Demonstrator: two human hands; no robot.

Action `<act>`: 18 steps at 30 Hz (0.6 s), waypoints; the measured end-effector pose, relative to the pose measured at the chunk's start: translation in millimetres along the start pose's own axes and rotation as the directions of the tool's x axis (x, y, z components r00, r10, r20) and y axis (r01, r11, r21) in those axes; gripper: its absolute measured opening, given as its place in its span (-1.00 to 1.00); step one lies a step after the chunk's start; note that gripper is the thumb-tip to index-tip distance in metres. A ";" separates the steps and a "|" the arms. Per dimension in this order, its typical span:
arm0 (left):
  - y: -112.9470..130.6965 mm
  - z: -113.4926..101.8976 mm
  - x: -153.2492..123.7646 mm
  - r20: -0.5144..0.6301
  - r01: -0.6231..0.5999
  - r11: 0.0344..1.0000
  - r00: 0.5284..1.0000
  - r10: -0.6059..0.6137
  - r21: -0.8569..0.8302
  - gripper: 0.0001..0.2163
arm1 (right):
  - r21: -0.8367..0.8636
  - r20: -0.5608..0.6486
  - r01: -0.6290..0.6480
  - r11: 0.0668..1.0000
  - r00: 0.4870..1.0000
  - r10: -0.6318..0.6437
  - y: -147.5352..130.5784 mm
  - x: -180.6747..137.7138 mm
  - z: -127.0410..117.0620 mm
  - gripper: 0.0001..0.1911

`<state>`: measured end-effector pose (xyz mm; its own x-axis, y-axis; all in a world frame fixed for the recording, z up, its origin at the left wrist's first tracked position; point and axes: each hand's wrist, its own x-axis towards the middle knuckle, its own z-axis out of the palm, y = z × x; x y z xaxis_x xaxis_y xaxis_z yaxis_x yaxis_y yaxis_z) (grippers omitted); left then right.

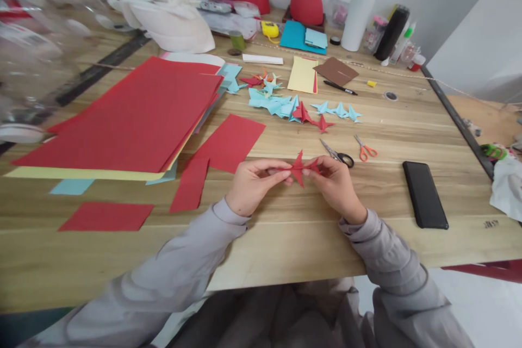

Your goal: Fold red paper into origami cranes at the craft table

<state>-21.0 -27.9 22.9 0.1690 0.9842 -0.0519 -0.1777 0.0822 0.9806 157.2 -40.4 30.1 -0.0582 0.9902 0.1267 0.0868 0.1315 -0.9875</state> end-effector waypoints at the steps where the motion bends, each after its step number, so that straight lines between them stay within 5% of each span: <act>1: -0.4 -0.3 0.2 -0.023 0.001 1.000 1.000 -0.001 0.021 -0.79 | -0.033 -0.009 0.011 0.999 1.000 -0.011 0.3 -0.8 -0.8 -0.79; 4: -3.3 -2.0 1.6 -0.061 -0.011 0.996 0.998 0.016 0.091 -0.86 | -0.265 0.009 0.191 0.945 0.981 -0.195 -0.5 -3.1 -3.0 -0.64; 9: -10.0 -1.4 3.3 -0.008 -0.133 0.964 0.990 0.139 0.228 -0.93 | -0.625 0.220 0.466 0.627 0.875 -0.432 0.2 -5.0 -1.6 -0.91; 13: -9.7 -0.3 3.9 -0.033 -0.133 0.967 0.989 0.144 0.217 -0.82 | -0.702 0.158 0.423 0.573 0.877 -0.453 5.0 -7.2 0.6 -0.88; 18: -9.3 -0.9 5.3 -0.153 -0.037 0.995 0.987 0.050 0.088 -0.66 | -0.696 -0.182 0.191 0.693 0.886 -0.426 13.9 2.8 -11.9 -0.90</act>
<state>-19.3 -23.3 13.3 0.0100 0.9995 -0.0309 -0.0978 0.0318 0.9947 170.1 -35.3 17.9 0.0920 0.8300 0.5502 0.7408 0.3122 -0.5948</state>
